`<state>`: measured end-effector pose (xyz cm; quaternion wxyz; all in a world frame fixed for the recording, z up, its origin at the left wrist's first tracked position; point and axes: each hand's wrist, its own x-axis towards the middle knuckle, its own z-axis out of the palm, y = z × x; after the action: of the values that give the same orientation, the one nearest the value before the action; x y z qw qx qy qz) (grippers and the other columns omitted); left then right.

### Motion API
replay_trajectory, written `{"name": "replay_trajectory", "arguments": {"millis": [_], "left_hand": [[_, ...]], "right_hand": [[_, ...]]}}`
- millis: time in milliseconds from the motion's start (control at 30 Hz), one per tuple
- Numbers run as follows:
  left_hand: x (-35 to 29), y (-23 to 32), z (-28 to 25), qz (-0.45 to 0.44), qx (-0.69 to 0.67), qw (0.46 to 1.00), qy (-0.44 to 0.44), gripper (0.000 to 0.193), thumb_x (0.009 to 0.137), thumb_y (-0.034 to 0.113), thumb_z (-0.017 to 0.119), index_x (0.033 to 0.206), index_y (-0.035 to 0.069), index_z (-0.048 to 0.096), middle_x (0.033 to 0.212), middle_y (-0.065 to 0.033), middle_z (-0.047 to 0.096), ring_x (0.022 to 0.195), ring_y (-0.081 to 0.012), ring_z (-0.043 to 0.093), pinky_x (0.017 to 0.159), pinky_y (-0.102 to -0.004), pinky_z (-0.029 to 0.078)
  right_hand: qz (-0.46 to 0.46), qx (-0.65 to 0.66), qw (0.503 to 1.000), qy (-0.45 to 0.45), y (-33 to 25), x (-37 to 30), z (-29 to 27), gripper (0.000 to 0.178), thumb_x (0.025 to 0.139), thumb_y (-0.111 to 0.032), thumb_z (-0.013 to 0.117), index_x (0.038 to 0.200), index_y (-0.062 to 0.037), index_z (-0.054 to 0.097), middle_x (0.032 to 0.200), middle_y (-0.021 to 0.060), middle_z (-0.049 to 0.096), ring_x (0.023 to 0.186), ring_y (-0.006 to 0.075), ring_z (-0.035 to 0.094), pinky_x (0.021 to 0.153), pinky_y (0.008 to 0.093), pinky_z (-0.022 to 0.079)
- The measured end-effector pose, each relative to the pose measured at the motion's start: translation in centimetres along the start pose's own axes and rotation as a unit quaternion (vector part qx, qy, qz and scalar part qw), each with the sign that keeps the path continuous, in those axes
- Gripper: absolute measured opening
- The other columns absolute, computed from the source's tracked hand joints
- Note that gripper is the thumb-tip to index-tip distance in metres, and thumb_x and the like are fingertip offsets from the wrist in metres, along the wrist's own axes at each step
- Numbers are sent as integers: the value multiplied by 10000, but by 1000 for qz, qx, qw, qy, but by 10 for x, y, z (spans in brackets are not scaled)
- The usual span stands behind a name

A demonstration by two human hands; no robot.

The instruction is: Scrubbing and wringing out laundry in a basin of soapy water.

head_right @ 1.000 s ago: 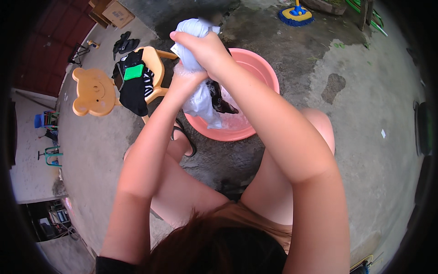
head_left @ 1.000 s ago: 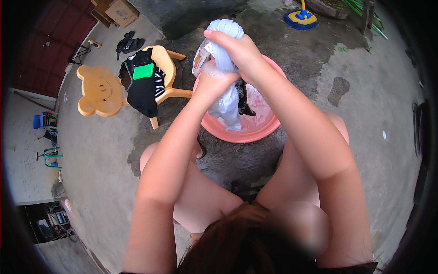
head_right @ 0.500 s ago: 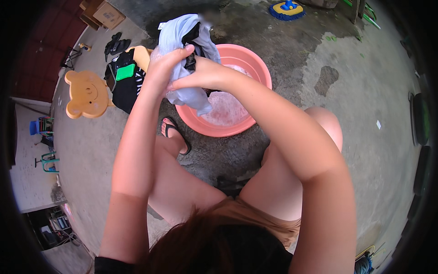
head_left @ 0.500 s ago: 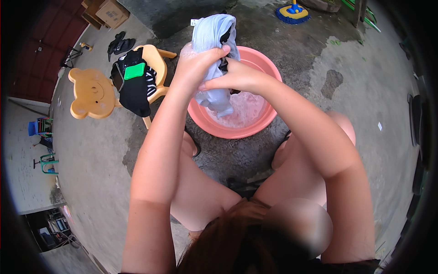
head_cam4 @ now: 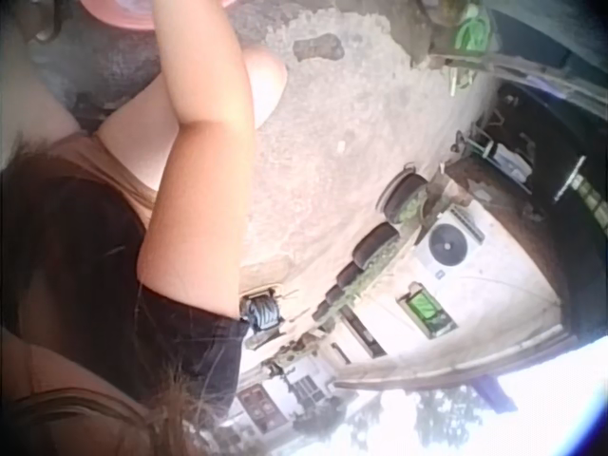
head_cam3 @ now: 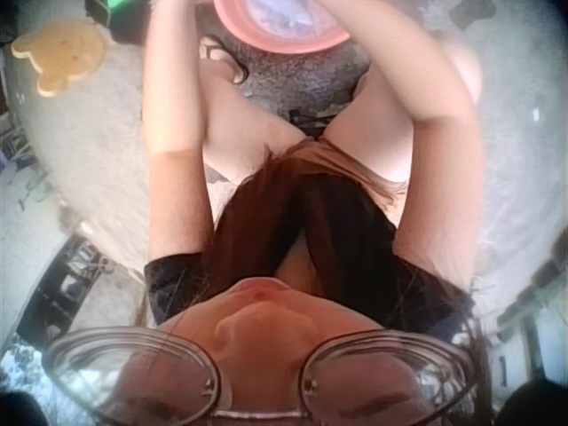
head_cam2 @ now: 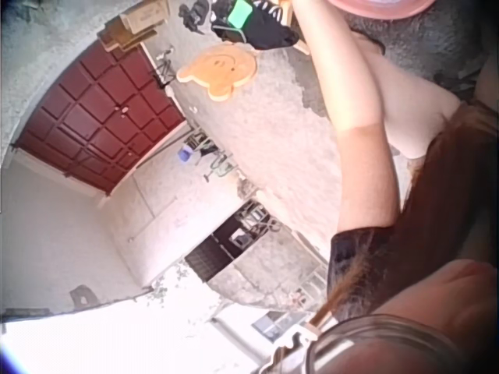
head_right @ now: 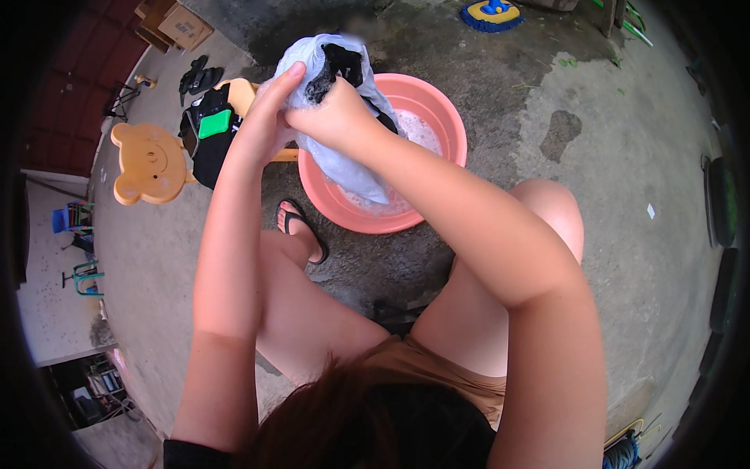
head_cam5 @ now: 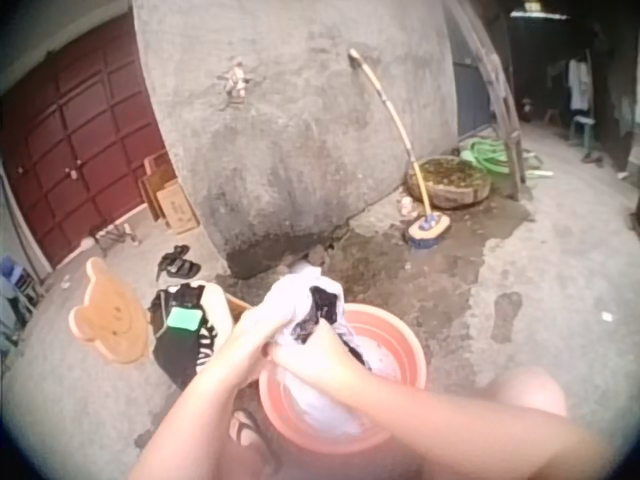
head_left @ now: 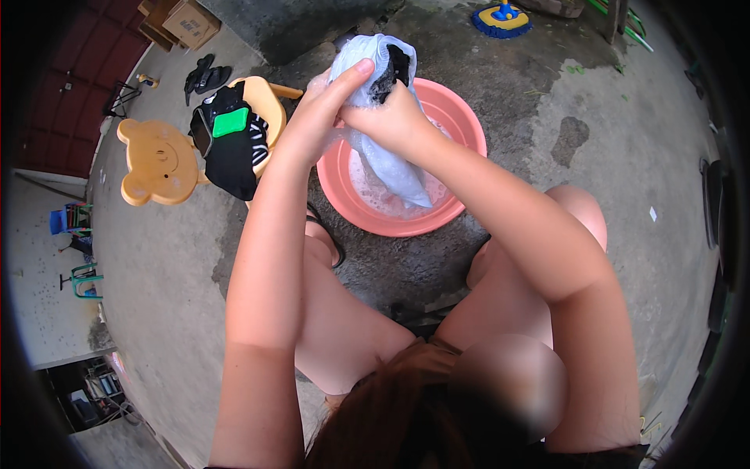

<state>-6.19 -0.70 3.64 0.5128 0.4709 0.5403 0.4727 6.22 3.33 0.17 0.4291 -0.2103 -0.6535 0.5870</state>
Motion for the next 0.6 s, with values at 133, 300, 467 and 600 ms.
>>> {"name": "replay_trajectory", "arguments": {"millis": [133, 300, 467, 600], "left_hand": [[-11, -5, 5, -5, -7, 998, -62, 822, 790, 513, 683, 1353, -7, 386, 1298, -118, 506, 1224, -209, 470, 1030, -342, 362], [-9, -20, 22, -25, 63, 989, -133, 736, 780, 282, 754, 1339, -37, 397, 1244, -118, 544, 1183, -217, 506, 1002, -360, 398], [-2, -46, 30, -21, 15, 998, -66, 586, 780, 199, 702, 1273, -20, 472, 1177, -107, 581, 1081, -200, 568, 917, -331, 456], [3, -46, 40, -14, 115, 992, -41, 649, 768, 208, 678, 1324, -7, 421, 1242, -136, 549, 1159, -218, 526, 962, -344, 424]], "right_hand": [[62, 76, 992, 86, -1, 7, -8, 331, 727, -172, 686, 1007, -4, 631, 945, 68, 651, 852, 145, 611, 740, 313, 498], [57, 136, 985, 88, -5, 20, -26, 198, 736, -146, 632, 866, 2, 611, 778, 82, 633, 688, 162, 618, 652, 304, 503], [130, 284, 949, -45, -19, 20, -30, 245, 806, -208, 661, 928, 1, 624, 842, 126, 669, 761, 198, 663, 721, 326, 533], [82, 247, 965, 27, -19, 22, -28, 228, 781, -237, 711, 850, -34, 634, 771, 81, 639, 673, 168, 623, 615, 320, 506]]}}
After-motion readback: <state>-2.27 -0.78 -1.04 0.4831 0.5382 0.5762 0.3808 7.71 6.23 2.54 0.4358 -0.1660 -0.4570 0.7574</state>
